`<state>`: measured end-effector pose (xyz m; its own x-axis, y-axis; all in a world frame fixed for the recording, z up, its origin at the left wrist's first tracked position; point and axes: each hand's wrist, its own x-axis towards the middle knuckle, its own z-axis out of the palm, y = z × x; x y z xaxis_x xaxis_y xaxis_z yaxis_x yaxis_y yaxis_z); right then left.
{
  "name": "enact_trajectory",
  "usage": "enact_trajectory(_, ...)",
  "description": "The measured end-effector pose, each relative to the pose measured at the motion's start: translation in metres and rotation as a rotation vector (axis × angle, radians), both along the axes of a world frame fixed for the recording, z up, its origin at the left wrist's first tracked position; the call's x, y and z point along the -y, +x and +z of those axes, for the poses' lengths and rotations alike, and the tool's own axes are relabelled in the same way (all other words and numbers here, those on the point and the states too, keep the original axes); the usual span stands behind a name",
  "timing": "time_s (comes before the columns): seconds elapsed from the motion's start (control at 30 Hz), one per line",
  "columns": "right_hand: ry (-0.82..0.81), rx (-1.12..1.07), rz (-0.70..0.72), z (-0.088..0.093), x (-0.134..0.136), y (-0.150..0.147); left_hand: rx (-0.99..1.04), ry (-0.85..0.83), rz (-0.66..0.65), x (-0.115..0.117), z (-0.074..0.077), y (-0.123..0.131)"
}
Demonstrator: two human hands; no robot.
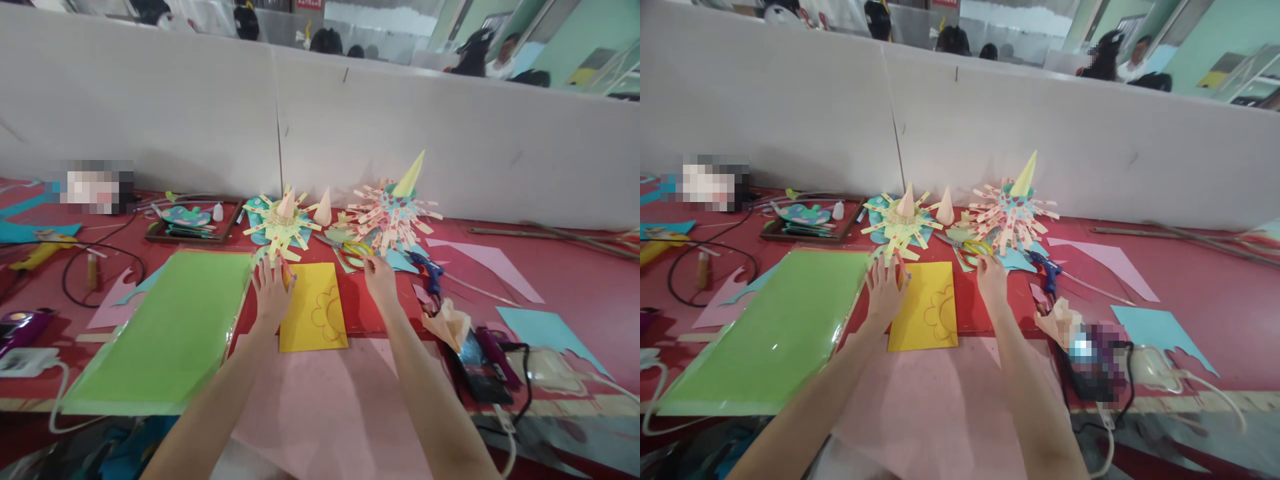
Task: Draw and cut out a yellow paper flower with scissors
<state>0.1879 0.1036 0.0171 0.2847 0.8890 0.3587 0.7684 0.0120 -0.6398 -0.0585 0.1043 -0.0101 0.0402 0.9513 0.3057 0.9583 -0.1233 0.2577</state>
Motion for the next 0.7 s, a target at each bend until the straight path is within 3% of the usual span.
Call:
enact_trajectory(0.17,-0.356,0.339,0.02,0.004,-0.041,0.006,-0.038,-0.03,0.008,0.0,0.002,-0.001)
enact_trajectory(0.3,-0.558,0.423,0.046,0.006,-0.066,0.0,-0.061,-0.039,0.022,0.001,0.003,0.0)
enact_trajectory(0.5,-0.609,0.426,0.072,0.004,-0.08,0.0,-0.082,-0.02,-0.037,0.001,0.002,0.0)
enact_trajectory(0.7,-0.492,0.346,0.044,0.011,-0.061,-0.002,-0.078,-0.032,-0.126,0.001,0.002,-0.001)
